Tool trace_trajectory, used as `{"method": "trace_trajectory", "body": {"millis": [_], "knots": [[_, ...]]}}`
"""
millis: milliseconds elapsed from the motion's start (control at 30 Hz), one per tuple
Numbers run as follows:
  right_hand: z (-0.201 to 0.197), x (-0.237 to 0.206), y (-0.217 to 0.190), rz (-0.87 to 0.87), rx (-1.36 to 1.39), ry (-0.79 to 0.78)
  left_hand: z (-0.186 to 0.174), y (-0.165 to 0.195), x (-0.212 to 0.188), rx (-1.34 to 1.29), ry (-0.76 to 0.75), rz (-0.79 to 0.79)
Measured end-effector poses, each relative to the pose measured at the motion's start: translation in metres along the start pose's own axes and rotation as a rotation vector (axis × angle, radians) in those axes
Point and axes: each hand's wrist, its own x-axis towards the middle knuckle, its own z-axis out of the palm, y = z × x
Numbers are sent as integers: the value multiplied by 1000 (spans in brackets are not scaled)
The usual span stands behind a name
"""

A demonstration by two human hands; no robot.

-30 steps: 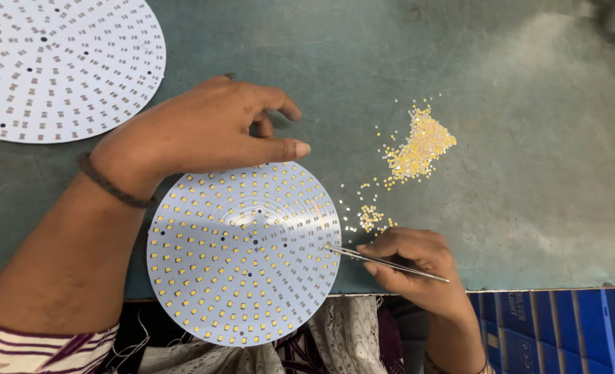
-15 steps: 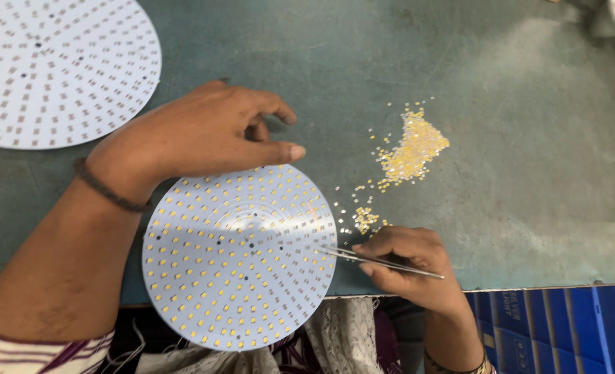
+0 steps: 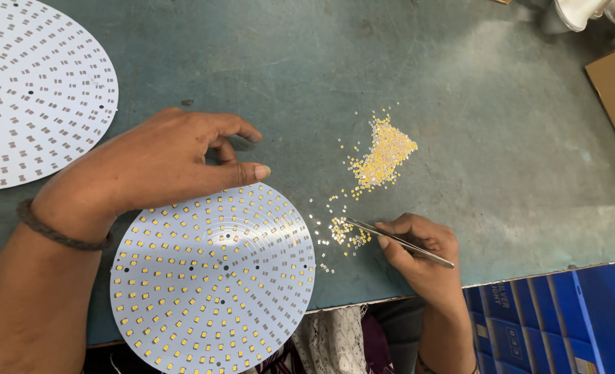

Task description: The person uses tweezers to pick small yellow SMD LED components one at a time from a pile on the workbench and places them onto the marked pads of a round white LED PCB, steadying the board with the other hand and rotating it to reach new pads. They continue filling successive circular boards with components.

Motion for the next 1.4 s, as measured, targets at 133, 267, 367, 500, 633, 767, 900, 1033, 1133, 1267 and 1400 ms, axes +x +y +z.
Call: {"method": "trace_trajectory", "body": {"millis": [133,267,367,500,633,767,900,1033,1133,1267,1400], "knots": [[0,1,0,-23,-6,-30,1,-1,1,3,-11,-22],[-1,1,0,-16,-31,-20,1,-1,0,17,-4,-19],[-1,0,0,-57,22,-15,1,-1,1,14,1,-3],[0,0,-2,-74,13,0,0,0,0,8,-5,-16],[0,0,-7,7,-76,3,1,-1,1,40,-3,-17],[3,3,-16,-150,-122,-21,2,-6,1,-10,56,119],[18,7,-27,-407,9,-206,8,-8,4,-53,59,191],[34,11,-37,-546,21,-401,12,-10,6,-33,64,204],[38,13,-44,-559,13,-419,12,-12,5,-55,73,196],[38,13,-49,-528,4,-415,12,-11,5,-37,78,213],[38,13,-46,-543,8,-432,11,-10,4,-22,68,198]]}}
